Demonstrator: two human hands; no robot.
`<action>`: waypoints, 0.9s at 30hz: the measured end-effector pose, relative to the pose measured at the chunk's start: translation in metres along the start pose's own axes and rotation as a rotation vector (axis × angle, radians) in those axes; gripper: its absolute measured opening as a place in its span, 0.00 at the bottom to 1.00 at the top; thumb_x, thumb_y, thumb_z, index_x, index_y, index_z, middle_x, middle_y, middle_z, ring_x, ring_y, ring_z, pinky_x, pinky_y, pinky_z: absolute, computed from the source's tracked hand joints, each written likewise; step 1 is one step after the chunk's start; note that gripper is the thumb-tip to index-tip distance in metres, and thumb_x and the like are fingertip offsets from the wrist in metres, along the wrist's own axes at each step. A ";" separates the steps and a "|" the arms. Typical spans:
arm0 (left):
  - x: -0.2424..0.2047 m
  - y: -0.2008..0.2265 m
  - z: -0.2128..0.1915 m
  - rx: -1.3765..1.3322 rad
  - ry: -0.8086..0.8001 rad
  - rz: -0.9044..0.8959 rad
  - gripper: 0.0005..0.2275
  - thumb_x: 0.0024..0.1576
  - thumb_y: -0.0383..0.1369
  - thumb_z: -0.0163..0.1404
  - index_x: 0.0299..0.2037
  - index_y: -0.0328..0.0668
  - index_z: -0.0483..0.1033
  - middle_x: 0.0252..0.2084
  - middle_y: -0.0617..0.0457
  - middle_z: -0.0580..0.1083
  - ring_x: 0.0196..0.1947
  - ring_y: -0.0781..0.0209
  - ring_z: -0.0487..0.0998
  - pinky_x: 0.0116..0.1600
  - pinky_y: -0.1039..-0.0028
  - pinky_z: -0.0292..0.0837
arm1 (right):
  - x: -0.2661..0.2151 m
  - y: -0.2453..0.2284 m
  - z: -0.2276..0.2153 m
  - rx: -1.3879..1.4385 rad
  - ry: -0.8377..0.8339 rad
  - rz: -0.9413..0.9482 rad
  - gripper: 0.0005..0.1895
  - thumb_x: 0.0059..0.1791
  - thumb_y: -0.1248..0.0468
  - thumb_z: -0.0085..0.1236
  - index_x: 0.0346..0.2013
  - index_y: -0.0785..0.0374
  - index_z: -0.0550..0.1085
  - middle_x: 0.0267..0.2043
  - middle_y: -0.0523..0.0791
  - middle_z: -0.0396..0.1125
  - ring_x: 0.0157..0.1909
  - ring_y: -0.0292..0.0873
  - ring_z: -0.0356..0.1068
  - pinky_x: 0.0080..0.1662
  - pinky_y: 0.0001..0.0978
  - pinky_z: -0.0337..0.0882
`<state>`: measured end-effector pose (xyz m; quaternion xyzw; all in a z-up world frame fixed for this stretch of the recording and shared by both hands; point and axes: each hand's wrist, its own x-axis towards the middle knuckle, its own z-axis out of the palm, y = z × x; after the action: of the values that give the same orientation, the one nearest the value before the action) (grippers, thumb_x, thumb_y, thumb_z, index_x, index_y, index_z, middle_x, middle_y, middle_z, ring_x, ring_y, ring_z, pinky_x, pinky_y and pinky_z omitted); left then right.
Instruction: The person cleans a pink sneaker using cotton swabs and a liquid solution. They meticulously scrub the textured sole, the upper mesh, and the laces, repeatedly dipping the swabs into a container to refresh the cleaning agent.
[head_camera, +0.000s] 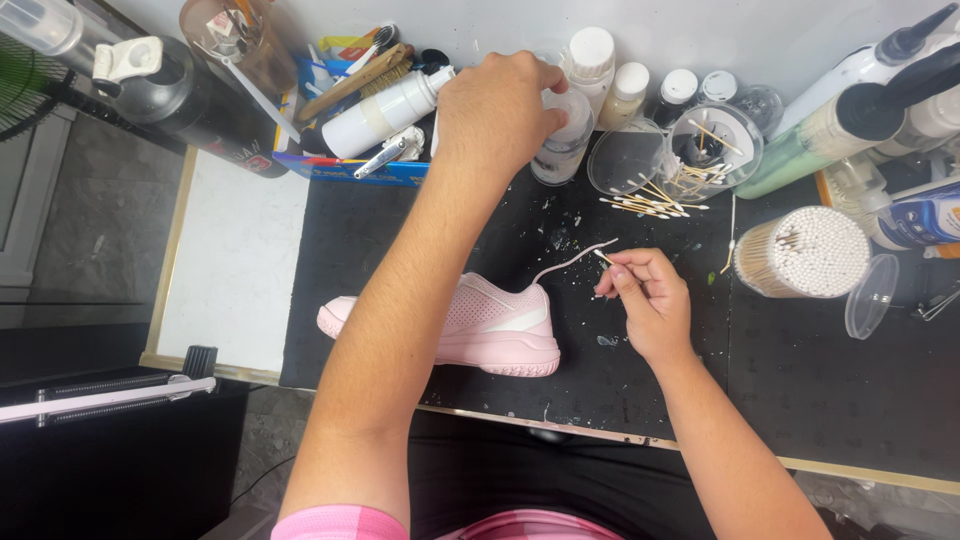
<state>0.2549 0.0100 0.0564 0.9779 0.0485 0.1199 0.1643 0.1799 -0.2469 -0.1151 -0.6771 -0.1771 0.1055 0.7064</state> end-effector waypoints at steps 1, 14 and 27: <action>0.001 0.001 0.000 0.016 0.030 0.014 0.13 0.44 0.42 0.65 0.40 0.57 0.86 0.32 0.48 0.81 0.34 0.47 0.83 0.41 0.58 0.78 | 0.001 0.000 0.001 0.019 -0.005 -0.002 0.06 0.58 0.68 0.50 0.49 0.68 0.71 0.36 0.45 0.73 0.39 0.34 0.72 0.44 0.26 0.72; 0.002 0.002 0.000 -0.011 -0.007 -0.032 0.13 0.46 0.42 0.65 0.41 0.59 0.85 0.33 0.49 0.81 0.36 0.48 0.83 0.43 0.59 0.77 | 0.003 -0.003 0.001 0.014 -0.039 0.004 0.06 0.58 0.70 0.50 0.49 0.69 0.70 0.37 0.46 0.73 0.41 0.36 0.73 0.48 0.28 0.72; 0.002 -0.008 0.005 -0.092 -0.038 -0.053 0.14 0.46 0.44 0.66 0.42 0.63 0.85 0.30 0.53 0.81 0.34 0.50 0.83 0.40 0.58 0.76 | 0.000 -0.002 0.000 -0.009 -0.035 0.027 0.06 0.58 0.68 0.51 0.49 0.67 0.71 0.35 0.44 0.72 0.38 0.32 0.70 0.43 0.24 0.69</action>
<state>0.2575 0.0167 0.0495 0.9698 0.0655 0.0990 0.2132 0.1798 -0.2469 -0.1133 -0.6807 -0.1809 0.1259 0.6986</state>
